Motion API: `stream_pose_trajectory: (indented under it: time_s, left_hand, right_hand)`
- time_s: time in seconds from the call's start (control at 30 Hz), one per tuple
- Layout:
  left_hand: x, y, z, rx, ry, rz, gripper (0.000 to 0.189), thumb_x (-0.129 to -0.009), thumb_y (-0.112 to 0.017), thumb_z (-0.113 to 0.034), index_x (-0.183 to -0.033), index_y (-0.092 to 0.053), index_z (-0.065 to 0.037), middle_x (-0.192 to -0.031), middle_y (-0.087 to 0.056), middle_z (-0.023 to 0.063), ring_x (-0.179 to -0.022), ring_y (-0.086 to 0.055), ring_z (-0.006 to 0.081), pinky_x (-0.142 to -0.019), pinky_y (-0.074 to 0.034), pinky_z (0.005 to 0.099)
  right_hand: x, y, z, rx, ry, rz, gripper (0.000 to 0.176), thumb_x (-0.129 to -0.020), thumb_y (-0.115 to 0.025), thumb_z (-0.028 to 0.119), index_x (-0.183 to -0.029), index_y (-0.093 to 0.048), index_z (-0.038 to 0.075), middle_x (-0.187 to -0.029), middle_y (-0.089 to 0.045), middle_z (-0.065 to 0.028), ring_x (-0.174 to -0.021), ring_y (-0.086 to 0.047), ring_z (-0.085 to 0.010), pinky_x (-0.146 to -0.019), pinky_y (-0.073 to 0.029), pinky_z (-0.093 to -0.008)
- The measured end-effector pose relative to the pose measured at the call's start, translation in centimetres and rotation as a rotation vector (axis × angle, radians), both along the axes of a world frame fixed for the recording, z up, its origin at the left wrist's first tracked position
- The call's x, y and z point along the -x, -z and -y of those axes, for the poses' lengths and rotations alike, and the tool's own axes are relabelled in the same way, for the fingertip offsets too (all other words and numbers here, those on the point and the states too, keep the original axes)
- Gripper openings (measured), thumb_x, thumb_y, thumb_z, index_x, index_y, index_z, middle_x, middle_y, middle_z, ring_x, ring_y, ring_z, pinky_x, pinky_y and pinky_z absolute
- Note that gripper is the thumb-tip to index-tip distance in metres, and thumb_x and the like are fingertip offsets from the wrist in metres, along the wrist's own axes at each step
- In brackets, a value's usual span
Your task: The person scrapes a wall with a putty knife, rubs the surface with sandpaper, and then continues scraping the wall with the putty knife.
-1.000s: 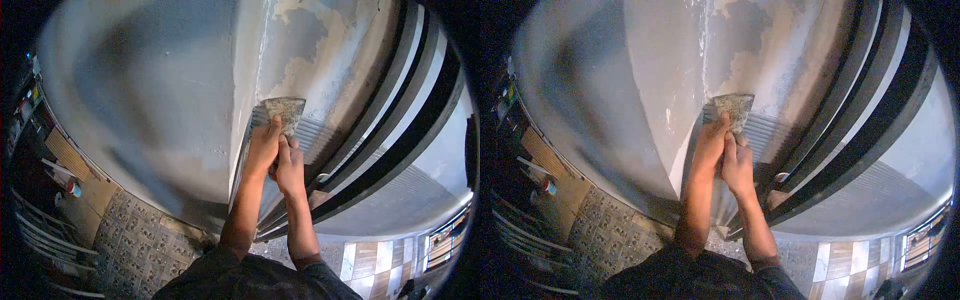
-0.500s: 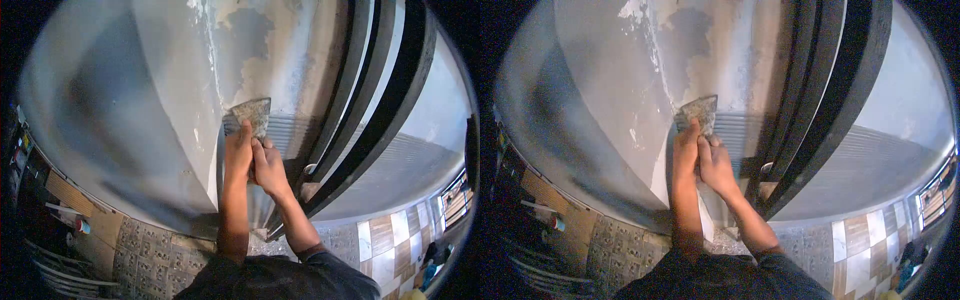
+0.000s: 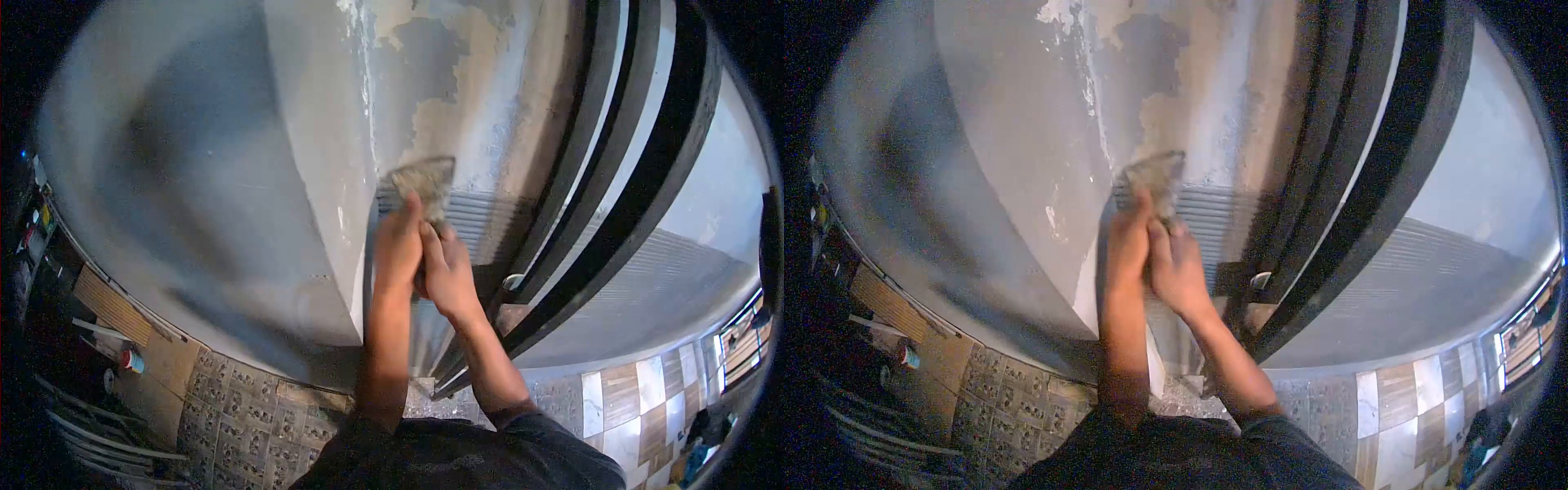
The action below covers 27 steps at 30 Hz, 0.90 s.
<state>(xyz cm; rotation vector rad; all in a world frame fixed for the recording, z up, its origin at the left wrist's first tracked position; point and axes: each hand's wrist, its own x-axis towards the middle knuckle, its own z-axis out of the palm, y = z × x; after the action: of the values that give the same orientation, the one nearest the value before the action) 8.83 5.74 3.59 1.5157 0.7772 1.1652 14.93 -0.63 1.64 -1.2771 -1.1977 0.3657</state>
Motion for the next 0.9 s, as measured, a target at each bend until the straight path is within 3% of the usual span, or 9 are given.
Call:
stream_pose_trajectory:
  time_s: [0.13,0.2,0.27,0.33,0.4,0.47,0.5,0.77,0.9]
  left_hand:
    - [0.2,-1.1,0.3,0.044,0.035,0.133,0.059,-0.089,-0.044,-0.05,-0.069,-0.056,0.004,-0.061,-0.053,0.0058,-0.06,-0.047,0.0154,-0.055,-0.039,0.0323]
    - [0.3,-2.0,0.8,0.109,0.025,0.261,0.059,-0.09,-0.043,-0.05,-0.069,-0.055,0.004,-0.06,-0.053,0.0057,-0.06,-0.048,0.0154,-0.055,-0.039,0.0323]
    - [0.2,-0.9,-0.2,0.063,0.071,0.235,0.059,-0.09,-0.043,-0.05,-0.068,-0.055,0.004,-0.059,-0.052,0.0053,-0.059,-0.047,0.0152,-0.055,-0.039,0.0324]
    - [0.2,1.3,0.4,0.036,-0.006,0.188,0.06,-0.09,-0.042,-0.051,-0.067,-0.055,0.003,-0.059,-0.052,0.0058,-0.057,-0.047,0.0154,-0.053,-0.039,0.0328]
    - [0.5,2.3,1.1,0.111,-0.015,0.16,0.06,-0.09,-0.043,-0.051,-0.064,-0.055,0.002,-0.058,-0.052,0.0053,-0.055,-0.046,0.014,-0.051,-0.038,0.0321]
    - [0.9,2.4,0.8,0.016,-0.045,0.053,0.059,-0.09,-0.044,-0.051,-0.063,-0.054,0.001,-0.057,-0.051,0.0038,-0.055,-0.046,0.0119,-0.05,-0.037,0.03]
    - [1.0,2.4,1.1,0.097,0.001,0.139,0.059,-0.09,-0.044,-0.051,-0.062,-0.054,0.0,-0.057,-0.051,0.0034,-0.055,-0.047,0.0114,-0.05,-0.038,0.0291]
    - [0.8,3.0,0.8,0.108,0.037,0.103,0.058,-0.09,-0.043,-0.052,-0.068,-0.057,0.0,-0.059,-0.054,0.0041,-0.054,-0.049,0.0121,-0.05,-0.04,0.0271]
    - [1.0,3.1,0.8,0.272,0.145,0.187,0.058,-0.087,-0.045,-0.055,-0.085,-0.058,0.001,-0.077,-0.055,0.0044,-0.071,-0.048,0.0149,-0.066,-0.04,0.0291]
  right_hand:
    - [0.0,-0.2,-0.7,-0.016,0.027,-0.095,0.032,-0.093,-0.04,0.021,-0.094,-0.054,-0.008,-0.093,-0.054,-0.028,-0.089,-0.051,-0.0394,-0.081,-0.039,-0.0403]
    - [-0.4,-0.5,-1.7,0.017,-0.026,-0.087,0.028,-0.096,-0.041,0.027,-0.089,-0.052,0.002,-0.057,-0.043,0.0003,-0.044,-0.038,-0.0069,-0.039,-0.033,-0.0241]
    - [-0.5,1.0,-2.4,-0.059,-0.067,-0.107,0.029,-0.095,-0.041,0.029,-0.085,-0.051,0.004,-0.056,-0.043,0.0009,-0.042,-0.037,-0.0063,-0.037,-0.03,-0.0234]
    - [0.1,3.6,-2.5,-0.282,0.139,0.104,0.029,-0.095,-0.042,0.031,-0.082,-0.05,0.006,-0.052,-0.042,0.002,-0.035,-0.033,-0.0062,-0.032,-0.024,-0.0225]
    - [1.0,3.6,-1.0,-0.182,0.08,-0.106,0.035,-0.095,-0.042,0.032,-0.075,-0.05,0.004,-0.05,-0.042,0.0015,-0.035,-0.033,-0.0064,-0.033,-0.024,-0.0225]
    - [1.5,2.9,0.3,0.166,-0.05,-0.334,0.028,-0.095,-0.041,0.021,-0.083,-0.049,-0.003,-0.068,-0.054,-0.013,-0.062,-0.052,-0.0185,-0.059,-0.043,-0.0335]
    - [1.6,3.4,0.0,0.09,-0.006,-0.287,0.025,-0.095,-0.042,0.021,-0.084,-0.048,-0.002,-0.061,-0.051,-0.0062,-0.057,-0.049,-0.0109,-0.05,-0.041,-0.0283]
    - [1.1,3.4,0.1,0.109,-0.08,-0.391,0.029,-0.095,-0.042,0.024,-0.082,-0.047,-0.001,-0.06,-0.049,-0.0063,-0.052,-0.047,-0.0092,-0.045,-0.037,-0.0265]
    - [1.4,3.6,-0.1,0.095,-0.074,-0.421,0.034,-0.095,-0.041,0.027,-0.079,-0.049,-0.002,-0.06,-0.049,-0.0052,-0.05,-0.044,-0.01,-0.047,-0.037,-0.0263]
